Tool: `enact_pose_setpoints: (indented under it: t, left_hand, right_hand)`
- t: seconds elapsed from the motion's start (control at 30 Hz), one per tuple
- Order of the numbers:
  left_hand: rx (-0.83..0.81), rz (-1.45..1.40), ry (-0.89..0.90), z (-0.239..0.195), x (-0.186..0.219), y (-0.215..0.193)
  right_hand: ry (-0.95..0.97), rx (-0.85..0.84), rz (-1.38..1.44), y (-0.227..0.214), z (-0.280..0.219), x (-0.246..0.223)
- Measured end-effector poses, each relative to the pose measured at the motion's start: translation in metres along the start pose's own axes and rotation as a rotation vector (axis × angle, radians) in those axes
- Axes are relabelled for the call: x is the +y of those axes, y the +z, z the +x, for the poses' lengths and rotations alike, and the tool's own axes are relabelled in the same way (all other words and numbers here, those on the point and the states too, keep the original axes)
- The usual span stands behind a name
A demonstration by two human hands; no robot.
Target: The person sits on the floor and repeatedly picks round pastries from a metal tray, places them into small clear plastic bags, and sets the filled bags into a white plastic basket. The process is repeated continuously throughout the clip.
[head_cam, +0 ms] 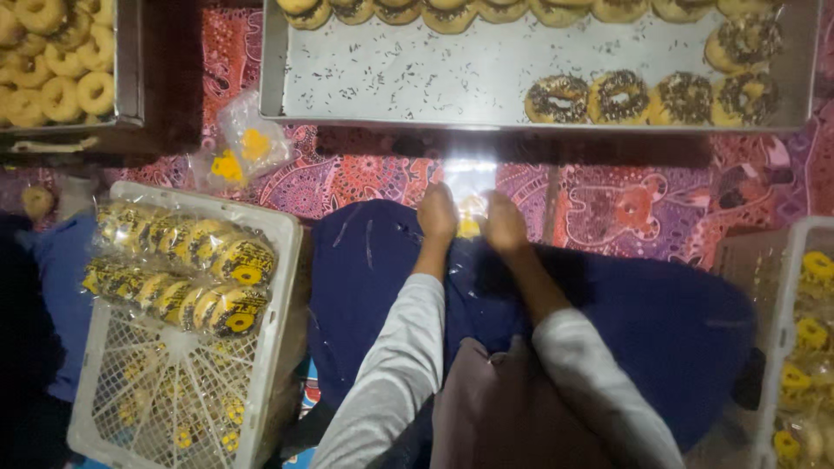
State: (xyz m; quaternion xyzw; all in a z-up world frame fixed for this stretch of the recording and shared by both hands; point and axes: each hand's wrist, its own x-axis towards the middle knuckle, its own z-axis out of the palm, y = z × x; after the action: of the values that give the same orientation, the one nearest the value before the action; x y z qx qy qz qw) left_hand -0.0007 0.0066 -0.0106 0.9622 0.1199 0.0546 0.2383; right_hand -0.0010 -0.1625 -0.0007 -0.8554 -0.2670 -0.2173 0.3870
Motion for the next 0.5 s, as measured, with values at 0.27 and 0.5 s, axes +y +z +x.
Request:
enact_pose_setpoints:
  t: [0.27, 0.5]
  left_hand:
    - [0.000, -0.657, -0.204, 0.004, 0.029, -0.041]
    - [-0.555, -1.277, -0.227, -0.008, 0.053, -0.135]
  right_hand:
    - [0.280, -0.261, 0.225, -0.043, 0.032, -0.056]
    - [0.379, -0.077, 0.467, -0.141, 0.100, -0.081]
